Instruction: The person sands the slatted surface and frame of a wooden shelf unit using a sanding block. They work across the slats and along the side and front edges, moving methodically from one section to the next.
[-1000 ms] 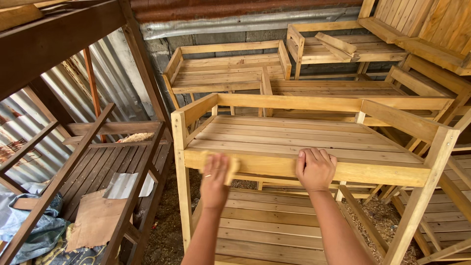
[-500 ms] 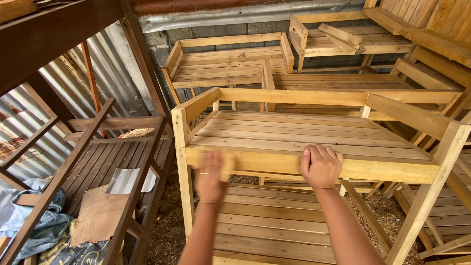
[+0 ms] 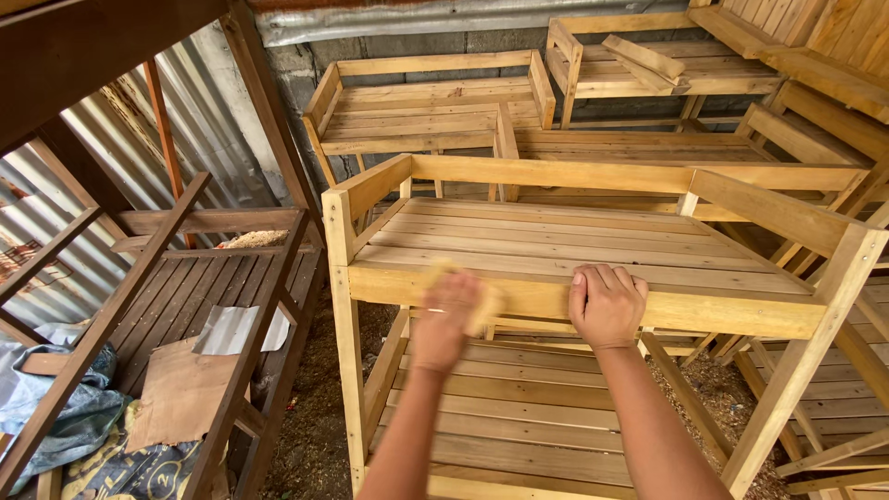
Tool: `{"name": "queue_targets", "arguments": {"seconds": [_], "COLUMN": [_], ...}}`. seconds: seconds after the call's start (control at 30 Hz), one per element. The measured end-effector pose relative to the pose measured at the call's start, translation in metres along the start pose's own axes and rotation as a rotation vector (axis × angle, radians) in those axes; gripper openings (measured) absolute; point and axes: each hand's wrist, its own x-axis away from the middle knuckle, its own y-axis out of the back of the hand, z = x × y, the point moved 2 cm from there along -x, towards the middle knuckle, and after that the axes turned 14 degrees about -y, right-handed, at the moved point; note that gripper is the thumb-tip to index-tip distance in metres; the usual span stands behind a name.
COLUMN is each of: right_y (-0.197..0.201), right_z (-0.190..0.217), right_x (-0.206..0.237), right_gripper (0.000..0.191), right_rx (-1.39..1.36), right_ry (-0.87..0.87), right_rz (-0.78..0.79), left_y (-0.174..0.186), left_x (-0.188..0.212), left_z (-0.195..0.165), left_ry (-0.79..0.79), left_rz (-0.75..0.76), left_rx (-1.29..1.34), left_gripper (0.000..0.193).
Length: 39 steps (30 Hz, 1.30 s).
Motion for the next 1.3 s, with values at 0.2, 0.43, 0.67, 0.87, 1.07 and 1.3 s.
{"name": "queue_targets", "arguments": {"seconds": [0.2,0.43,0.67,0.87,1.07,1.3], "right_y": [-0.005,0.003,0.005,0.006,0.011,0.001], "right_z": [0.002,0.003,0.002,0.005,0.004,-0.001], "right_x": [0.002,-0.001,-0.001,-0.003,-0.004,-0.005], "right_gripper": [0.022,0.021,0.018,0.009,0.010,0.007], "right_rx": [0.051,-0.016,-0.004,-0.058,-0.106,-0.051], "right_ry": [-0.054,0.001,0.014,-0.121,-0.121,-0.248], "right_rz": [-0.012,0.009,0.020,0.053,0.129,0.212], "left_y": [0.050,-0.023,0.040,0.027,0.000,0.041], "left_x": [0.038,-0.024,0.033,0.006,-0.019,0.005], "left_z": [0.069,-0.049,0.054,0.021,-0.036,0.027], "left_ry": [0.551,-0.059,0.448,0.485,0.248,0.457], "left_rz": [-0.403,-0.134,-0.257,-0.546,-0.124,-0.424], "left_rx": [-0.335,-0.090,-0.368,-0.251,-0.018,-0.313], "left_gripper": [0.084,0.087,0.083,0.069,0.084,0.076]}}
